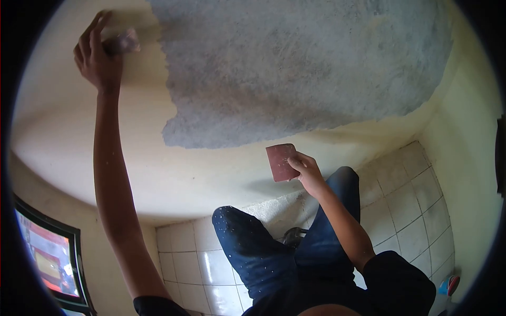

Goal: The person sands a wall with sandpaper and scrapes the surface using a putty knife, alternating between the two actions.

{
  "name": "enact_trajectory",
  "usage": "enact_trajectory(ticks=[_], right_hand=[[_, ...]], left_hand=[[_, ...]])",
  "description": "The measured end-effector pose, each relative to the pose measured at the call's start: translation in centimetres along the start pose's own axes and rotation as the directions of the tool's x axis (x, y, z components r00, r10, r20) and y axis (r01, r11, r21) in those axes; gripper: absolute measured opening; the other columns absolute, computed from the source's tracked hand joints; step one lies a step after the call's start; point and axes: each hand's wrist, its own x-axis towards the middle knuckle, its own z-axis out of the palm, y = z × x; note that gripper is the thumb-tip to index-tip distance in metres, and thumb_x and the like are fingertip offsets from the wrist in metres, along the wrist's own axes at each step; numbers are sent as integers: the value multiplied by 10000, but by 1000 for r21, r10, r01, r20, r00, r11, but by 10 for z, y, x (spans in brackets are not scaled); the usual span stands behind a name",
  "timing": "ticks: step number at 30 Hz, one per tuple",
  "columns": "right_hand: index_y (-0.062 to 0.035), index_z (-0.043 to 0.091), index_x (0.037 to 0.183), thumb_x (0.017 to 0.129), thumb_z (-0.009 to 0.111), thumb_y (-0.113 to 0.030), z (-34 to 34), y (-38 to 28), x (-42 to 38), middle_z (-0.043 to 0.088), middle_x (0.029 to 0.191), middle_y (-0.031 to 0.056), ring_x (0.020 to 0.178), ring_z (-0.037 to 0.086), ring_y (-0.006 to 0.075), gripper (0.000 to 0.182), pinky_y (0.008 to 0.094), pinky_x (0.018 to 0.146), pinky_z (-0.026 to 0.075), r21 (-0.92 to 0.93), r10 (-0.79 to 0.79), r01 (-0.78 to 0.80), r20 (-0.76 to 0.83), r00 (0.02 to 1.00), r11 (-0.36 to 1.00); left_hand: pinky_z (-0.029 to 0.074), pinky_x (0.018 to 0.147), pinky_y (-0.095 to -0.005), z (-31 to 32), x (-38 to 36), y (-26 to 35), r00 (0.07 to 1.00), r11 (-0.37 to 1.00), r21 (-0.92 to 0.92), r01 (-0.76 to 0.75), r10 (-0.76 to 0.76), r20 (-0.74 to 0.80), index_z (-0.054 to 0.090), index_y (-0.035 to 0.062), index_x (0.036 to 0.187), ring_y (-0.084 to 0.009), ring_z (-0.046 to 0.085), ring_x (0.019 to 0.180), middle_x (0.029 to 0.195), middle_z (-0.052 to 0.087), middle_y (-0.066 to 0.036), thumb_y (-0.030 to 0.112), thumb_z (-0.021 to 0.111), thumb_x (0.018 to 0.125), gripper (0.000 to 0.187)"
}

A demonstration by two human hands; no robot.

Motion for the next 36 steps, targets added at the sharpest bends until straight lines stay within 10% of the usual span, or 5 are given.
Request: enact_trajectory(ticks=[10,16,19,23,36], right_hand=[[72,430,1532,1010,563,-602,-109,150,26,597,1401,343,1287,612,455,863,515,1068,504,-933,38,-343,-341,939,110],[0,599,1439,1022,669,-405,-105,124,-18,721,1275,242,1212,691,376,585,417,1029,533,-874,236,2,133,963,485],[11,572,1460,1045,666,-286,-92,112,-29,717,1305,186,1219,686,265,519,361,1058,507,-788,129,93,214,968,609],[16,482,1528,1070,631,-179,-59,76,-54,669,1355,103,1272,626,180,520,334,1103,470,-521,55,92,259,964,848],[6,512,1291,1114,512,-208,44,10,-58,652,840,106,654,674,189,278,286,629,558,-447,174,-127,64,983,885]], left_hand=[[439,1208,-448,-34,-30,50,988,971,-198,132,-112,108,601,96,1429,-327,520,1426,1528,587,-59,-154,558,856,626],[510,997,-429,-95,-93,110,798,720,-351,598,-573,186,654,12,1271,-393,678,1118,1180,732,-199,-50,537,880,413],[509,956,-418,-157,-150,216,439,78,-672,736,-811,386,627,-39,1199,-275,678,1039,1074,697,-163,-8,407,1058,263],[504,937,-377,-230,-216,354,12,-599,-170,782,-258,966,575,-60,1219,-215,650,977,998,711,-138,279,317,1168,429],[449,1135,-436,-197,-264,395,244,-636,309,707,629,738,513,44,1528,-326,578,1345,1445,603,-260,709,243,1078,847]])
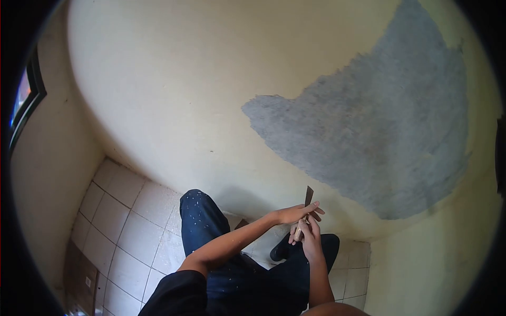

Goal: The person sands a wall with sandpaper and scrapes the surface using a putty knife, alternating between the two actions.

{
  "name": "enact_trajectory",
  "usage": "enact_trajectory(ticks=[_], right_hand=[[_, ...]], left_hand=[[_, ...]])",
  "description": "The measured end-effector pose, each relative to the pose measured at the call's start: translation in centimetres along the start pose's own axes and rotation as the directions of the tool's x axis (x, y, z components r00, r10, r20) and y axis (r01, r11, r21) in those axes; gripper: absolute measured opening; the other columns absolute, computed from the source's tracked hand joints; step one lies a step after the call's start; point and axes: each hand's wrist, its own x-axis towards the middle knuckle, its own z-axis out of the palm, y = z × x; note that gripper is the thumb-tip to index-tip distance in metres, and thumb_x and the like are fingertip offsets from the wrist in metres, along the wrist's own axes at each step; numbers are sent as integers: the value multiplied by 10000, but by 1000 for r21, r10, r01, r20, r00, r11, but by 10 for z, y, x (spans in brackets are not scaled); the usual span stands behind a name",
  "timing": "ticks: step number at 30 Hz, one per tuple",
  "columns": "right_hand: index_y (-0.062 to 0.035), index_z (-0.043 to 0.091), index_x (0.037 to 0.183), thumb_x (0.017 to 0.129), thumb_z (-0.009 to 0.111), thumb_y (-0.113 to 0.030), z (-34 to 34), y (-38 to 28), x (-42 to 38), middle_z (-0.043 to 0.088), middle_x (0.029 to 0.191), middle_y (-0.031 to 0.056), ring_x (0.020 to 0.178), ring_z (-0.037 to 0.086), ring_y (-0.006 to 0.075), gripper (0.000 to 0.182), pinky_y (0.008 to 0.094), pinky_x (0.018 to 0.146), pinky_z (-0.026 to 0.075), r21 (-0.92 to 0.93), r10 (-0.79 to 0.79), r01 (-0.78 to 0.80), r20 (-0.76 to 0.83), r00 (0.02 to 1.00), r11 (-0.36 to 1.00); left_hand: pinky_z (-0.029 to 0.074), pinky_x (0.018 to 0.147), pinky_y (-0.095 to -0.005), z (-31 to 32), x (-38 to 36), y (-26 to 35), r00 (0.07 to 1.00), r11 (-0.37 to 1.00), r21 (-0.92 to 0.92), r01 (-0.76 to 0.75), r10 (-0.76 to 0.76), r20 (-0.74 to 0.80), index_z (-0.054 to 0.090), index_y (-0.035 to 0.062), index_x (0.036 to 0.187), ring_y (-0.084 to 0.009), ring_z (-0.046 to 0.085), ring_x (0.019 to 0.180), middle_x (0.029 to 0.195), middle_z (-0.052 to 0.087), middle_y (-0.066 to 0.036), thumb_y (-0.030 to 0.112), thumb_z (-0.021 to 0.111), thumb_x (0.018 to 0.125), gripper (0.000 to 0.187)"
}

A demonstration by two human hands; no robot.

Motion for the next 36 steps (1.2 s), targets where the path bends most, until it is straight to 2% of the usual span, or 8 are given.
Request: enact_trajectory(ticks=[6,9,14,19,22,25,27,36], right_hand=[[23,485,1306,1099,527,-141,55,-13,40,685,931,148,740,741,237,267,307,660,605,-223,-80,92,59,995,971],[16,434,1328,1093,551,-110,69,-7,53,708,978,180,813,765,272,292,331,685,636,-160,-169,175,47,984,972],[-28,316,1535,1116,532,-234,107,-51,73,559,831,62,539,492,94,514,225,479,395,-129,-260,250,-70,963,960],[-100,244,1646,1146,389,-422,121,-71,93,402,737,-12,464,343,63,612,212,431,291,175,-240,230,39,970,957],[-91,250,1642,1149,395,-385,133,-76,104,422,752,-5,494,375,67,593,218,453,316,204,-240,214,115,964,955],[-51,291,1602,1122,474,-281,143,-78,113,458,796,13,568,436,82,563,228,477,347,223,-221,181,169,961,958],[-38,306,1584,1104,501,-240,154,-81,116,472,817,19,585,447,88,556,230,481,353,209,-239,200,186,953,957],[-127,360,1547,1120,467,-293,135,-96,83,407,777,-24,530,378,57,471,208,433,321,408,-297,205,178,938,890]], left_hand=[[463,1134,-447,-45,-49,-1,971,951,-209,-228,239,29,476,104,1570,-314,567,1364,1460,605,-211,736,318,1053,831],[480,1118,-451,-59,-61,14,923,907,-176,-384,385,-27,463,81,1568,-277,588,1320,1433,619,-180,688,492,1029,812],[443,1139,-436,-99,-57,3,894,840,-306,-448,424,-144,461,43,1553,-232,591,1282,1424,611,-133,595,574,1039,763],[476,1076,-401,-127,-59,-1,950,946,203,-253,283,-134,568,30,1438,-229,633,1221,1319,683,-146,249,639,985,509],[510,1036,-415,-133,-54,-31,974,899,412,-151,206,-91,596,16,1396,-278,669,1196,1287,698,-208,282,679,946,530],[514,1049,-470,-138,-59,-37,965,740,620,260,-176,-195,627,68,1387,-371,646,1254,1318,694,-206,421,684,929,581],[501,1081,-472,-146,-49,-73,923,540,749,384,-222,-314,640,114,1394,-373,627,1284,1361,687,-161,498,651,949,588],[514,1066,-463,-165,-63,-111,930,534,778,330,-43,-365,658,97,1393,-348,656,1256,1310,718,-163,435,621,991,527]])
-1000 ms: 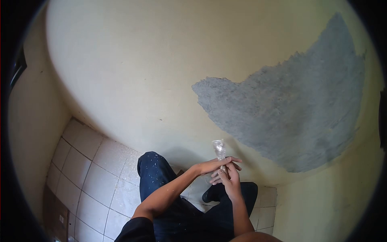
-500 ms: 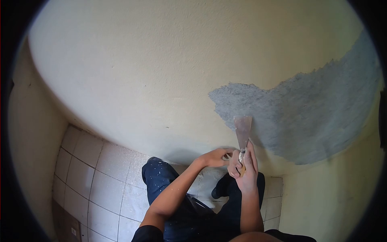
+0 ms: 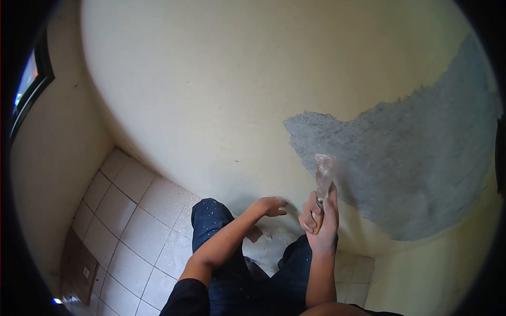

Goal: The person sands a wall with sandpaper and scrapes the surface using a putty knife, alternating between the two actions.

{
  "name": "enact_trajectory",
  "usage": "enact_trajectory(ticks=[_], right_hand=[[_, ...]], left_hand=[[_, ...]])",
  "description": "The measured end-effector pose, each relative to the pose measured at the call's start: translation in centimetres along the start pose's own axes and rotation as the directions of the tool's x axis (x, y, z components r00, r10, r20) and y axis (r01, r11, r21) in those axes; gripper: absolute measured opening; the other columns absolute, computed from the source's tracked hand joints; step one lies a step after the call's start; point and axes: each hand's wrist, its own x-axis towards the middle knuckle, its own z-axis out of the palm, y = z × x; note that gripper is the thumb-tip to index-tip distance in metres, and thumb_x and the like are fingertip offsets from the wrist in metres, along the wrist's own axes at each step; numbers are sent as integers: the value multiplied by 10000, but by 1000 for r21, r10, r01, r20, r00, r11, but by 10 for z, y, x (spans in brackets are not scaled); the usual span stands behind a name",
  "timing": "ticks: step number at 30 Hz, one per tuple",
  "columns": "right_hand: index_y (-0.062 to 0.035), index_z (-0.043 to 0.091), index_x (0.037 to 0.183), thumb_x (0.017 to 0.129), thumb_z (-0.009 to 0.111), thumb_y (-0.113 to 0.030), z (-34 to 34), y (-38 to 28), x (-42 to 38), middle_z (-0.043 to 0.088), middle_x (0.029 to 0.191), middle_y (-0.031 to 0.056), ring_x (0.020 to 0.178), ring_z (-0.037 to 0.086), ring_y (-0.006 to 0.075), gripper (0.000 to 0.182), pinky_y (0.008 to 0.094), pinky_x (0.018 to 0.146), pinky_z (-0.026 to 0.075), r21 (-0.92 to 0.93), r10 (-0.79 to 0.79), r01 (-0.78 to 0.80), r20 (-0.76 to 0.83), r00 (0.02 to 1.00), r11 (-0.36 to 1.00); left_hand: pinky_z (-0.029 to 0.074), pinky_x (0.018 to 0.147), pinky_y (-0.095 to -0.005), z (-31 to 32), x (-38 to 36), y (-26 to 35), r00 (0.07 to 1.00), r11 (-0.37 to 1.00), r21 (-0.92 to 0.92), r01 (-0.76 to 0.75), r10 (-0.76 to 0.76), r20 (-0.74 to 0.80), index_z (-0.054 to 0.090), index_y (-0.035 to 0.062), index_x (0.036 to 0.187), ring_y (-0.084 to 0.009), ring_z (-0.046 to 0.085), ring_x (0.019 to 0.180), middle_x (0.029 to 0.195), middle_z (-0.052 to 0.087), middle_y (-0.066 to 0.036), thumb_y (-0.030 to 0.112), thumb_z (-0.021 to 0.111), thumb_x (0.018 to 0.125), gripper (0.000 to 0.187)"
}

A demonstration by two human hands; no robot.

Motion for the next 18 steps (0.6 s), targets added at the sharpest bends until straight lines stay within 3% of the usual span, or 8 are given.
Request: enact_trajectory(ticks=[3,6,9,12,13,16,18], right_hand=[[-185,399,1523,1158,391,-352,-18,-19,-26,363,723,-54,476,319,48,401,198,408,303,33,11,-9,-70,997,999],[-129,363,1554,1149,411,-353,-41,-37,-49,378,731,-38,508,342,57,465,210,431,307,2,-21,21,-66,998,1000],[-120,370,1549,1149,416,-306,-46,-50,-70,392,748,-39,544,353,44,443,197,438,307,45,-39,45,-140,989,998],[-155,431,1486,1154,407,-274,-49,-50,-74,397,776,-39,579,376,36,354,181,435,309,183,-8,36,-153,988,982],[-175,461,1455,1156,402,-263,-47,-49,-75,397,785,-40,590,383,34,317,176,431,311,240,10,26,-149,989,970],[-158,483,1408,1156,401,-257,-24,-55,-60,395,793,-43,601,388,29,284,181,432,318,228,28,-16,-46,999,974],[-143,497,1276,1149,425,-233,-16,-57,-42,388,778,-47,568,368,29,172,182,414,297,297,43,-47,20,999,954]], left_hand=[[529,1041,-464,-14,-9,19,999,999,-47,20,-19,26,674,88,1365,-354,692,1188,1256,743,-157,393,623,999,479],[554,996,-442,-24,-16,49,986,981,-118,-156,147,-84,665,70,1353,-363,717,1120,1212,749,-181,266,596,1042,374],[573,946,-423,-41,-31,92,935,918,-241,-314,256,-245,690,56,1319,-318,747,1050,1150,772,-166,245,574,1055,344],[580,928,-401,-56,-45,139,869,786,-426,-448,270,-415,689,35,1308,-281,749,1013,1116,775,-164,182,548,1073,311],[555,969,-391,-68,-55,160,881,761,-484,-433,245,-404,669,0,1308,-240,723,1037,1133,756,-143,175,561,1073,312],[533,993,-358,-83,-73,206,796,635,-531,-561,237,-558,661,-19,1283,-213,693,1085,1150,735,-120,148,565,1073,286],[506,1022,-343,-83,-82,222,798,435,-693,-575,115,-591,587,9,1380,-222,667,1118,1234,684,-117,224,489,1102,365]])
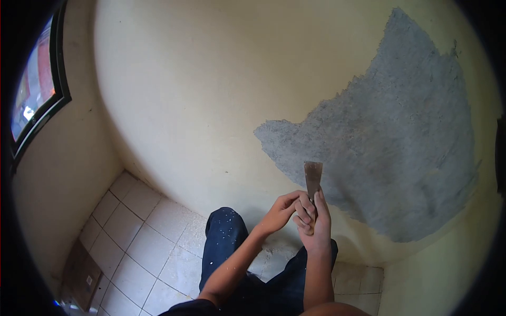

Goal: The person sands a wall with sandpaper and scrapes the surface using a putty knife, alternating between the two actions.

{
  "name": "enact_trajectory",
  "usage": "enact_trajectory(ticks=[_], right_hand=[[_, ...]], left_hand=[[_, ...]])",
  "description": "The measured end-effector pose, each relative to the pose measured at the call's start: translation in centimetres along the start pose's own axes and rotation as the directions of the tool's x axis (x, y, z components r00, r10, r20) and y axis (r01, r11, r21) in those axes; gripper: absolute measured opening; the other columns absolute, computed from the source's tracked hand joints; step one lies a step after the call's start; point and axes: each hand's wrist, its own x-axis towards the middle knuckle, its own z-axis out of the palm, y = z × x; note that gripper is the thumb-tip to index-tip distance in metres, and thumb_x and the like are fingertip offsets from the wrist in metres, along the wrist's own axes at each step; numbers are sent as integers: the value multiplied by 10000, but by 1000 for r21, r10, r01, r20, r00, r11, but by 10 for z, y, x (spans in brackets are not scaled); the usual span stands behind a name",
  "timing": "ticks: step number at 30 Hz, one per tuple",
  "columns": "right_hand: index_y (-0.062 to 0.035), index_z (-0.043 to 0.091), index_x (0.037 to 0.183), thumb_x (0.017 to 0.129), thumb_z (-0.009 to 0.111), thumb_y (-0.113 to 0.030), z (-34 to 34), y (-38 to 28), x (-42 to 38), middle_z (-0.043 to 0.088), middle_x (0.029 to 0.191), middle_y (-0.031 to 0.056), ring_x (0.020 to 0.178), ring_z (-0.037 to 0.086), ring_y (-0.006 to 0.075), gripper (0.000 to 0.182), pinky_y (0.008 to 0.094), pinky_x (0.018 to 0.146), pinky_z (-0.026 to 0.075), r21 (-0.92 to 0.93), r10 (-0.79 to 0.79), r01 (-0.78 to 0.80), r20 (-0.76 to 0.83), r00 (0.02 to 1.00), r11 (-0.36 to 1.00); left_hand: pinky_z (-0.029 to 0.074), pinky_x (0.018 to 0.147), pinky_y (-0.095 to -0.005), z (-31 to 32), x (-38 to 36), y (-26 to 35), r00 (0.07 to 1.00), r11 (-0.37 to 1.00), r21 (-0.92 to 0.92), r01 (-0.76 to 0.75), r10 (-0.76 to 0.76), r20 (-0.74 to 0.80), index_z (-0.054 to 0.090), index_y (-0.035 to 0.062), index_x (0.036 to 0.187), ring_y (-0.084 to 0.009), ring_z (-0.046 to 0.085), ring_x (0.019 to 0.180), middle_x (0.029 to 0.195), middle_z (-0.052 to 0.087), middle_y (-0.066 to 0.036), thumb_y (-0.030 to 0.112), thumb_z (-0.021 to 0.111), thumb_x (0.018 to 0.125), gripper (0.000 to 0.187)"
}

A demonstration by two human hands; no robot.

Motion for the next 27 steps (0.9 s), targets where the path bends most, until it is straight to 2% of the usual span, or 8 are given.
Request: enact_trajectory(ticks=[3,6,10,12,15,18,21,27], right_hand=[[-149,485,1216,1145,441,-223,9,5,29,387,764,-52,535,351,28,112,183,403,277,78,6,-12,77,997,997],[-161,483,1212,1143,443,-228,29,0,52,394,755,-56,511,340,22,104,188,397,262,42,-16,14,41,999,999],[-159,475,1048,1137,466,-335,48,-2,67,366,691,-51,449,292,41,197,191,368,257,-24,35,-38,-114,993,999],[-158,472,1058,1136,453,-391,35,2,72,351,657,-49,423,270,52,246,191,364,254,-49,128,-134,-109,986,990],[-157,463,1067,1133,435,-445,37,5,76,327,615,-46,408,255,62,296,195,353,239,-141,36,-61,-168,985,988],[-156,477,1073,1134,457,-407,45,-2,75,342,647,-46,423,262,51,260,202,347,227,-280,-60,13,-158,986,960],[-159,491,1117,1136,470,-364,44,-4,79,364,695,-51,440,267,40,207,201,346,220,-292,-59,7,-170,984,956],[-173,488,1142,1135,481,-334,46,11,87,378,742,-65,454,270,29,162,197,348,212,-328,-78,15,-180,980,945]], left_hand=[[503,1006,-335,32,2,32,972,944,-329,-31,-49,-231,378,75,1598,-210,629,1152,1363,587,-120,356,339,1139,539],[506,951,-282,37,18,45,935,870,-474,-134,-48,-353,290,105,1651,-144,606,990,1140,620,-53,444,324,1152,605],[502,932,-333,26,7,55,926,923,-317,-217,92,-366,168,190,1697,-154,547,938,1119,562,-54,498,447,1105,723],[495,1007,-378,22,-9,55,942,969,-222,-110,30,-335,130,188,1701,-195,568,1130,1273,561,-84,480,513,1083,784],[484,1071,-434,15,-21,53,970,988,-122,-91,60,-235,123,195,1703,-247,540,1287,1437,500,-139,297,558,1093,756],[493,1066,-438,10,-19,47,978,992,-17,-125,120,-171,128,194,1704,-259,541,1307,1500,479,-158,226,593,1073,785],[394,1163,-472,13,-19,52,975,988,-93,-127,107,-196,123,143,1703,-277,550,1317,1481,513,-157,166,608,1061,805],[445,1121,-440,9,-21,47,938,984,78,-162,178,-297,173,119,1695,-263,574,1279,1488,524,-151,168,630,1046,795]])
